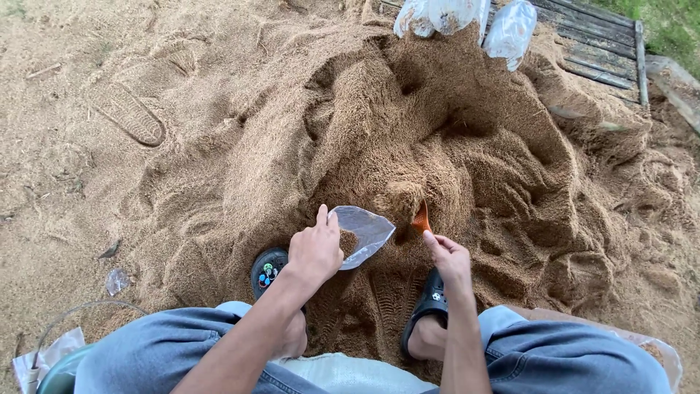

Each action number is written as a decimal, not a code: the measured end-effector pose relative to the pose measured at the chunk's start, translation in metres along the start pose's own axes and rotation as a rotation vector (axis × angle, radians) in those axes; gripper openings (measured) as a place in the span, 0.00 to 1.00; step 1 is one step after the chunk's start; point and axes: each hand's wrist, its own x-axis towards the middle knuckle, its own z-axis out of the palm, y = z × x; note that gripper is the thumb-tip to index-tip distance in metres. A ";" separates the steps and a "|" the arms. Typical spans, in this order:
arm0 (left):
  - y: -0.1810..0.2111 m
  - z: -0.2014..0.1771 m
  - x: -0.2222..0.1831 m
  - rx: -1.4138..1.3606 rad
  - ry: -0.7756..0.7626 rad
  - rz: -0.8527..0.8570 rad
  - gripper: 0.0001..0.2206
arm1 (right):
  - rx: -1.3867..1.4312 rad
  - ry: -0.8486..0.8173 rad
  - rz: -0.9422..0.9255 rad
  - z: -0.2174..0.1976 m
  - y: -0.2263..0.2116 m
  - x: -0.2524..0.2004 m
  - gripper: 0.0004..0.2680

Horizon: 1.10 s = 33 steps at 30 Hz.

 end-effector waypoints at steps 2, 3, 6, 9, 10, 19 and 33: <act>0.001 -0.004 -0.001 0.003 -0.006 -0.007 0.33 | -0.009 -0.046 -0.035 0.002 -0.042 -0.022 0.07; 0.002 -0.005 -0.001 0.007 -0.013 -0.011 0.33 | -0.018 -0.090 -0.070 0.002 -0.063 -0.033 0.06; -0.006 0.006 0.006 0.008 0.011 0.008 0.34 | -0.122 -0.169 -0.143 -0.001 -0.062 -0.030 0.05; -0.007 0.005 0.007 0.013 -0.019 0.010 0.37 | -0.277 -0.158 -0.405 0.004 -0.059 -0.029 0.07; -0.008 0.007 0.008 0.015 -0.020 0.012 0.37 | -0.276 -0.156 -0.403 0.007 -0.057 -0.031 0.07; -0.005 0.001 0.007 0.068 -0.094 -0.006 0.47 | -0.478 0.222 -0.017 0.034 0.079 -0.005 0.15; -0.005 -0.007 0.003 0.043 -0.107 -0.016 0.46 | -0.442 -0.019 0.349 0.043 0.190 0.033 0.11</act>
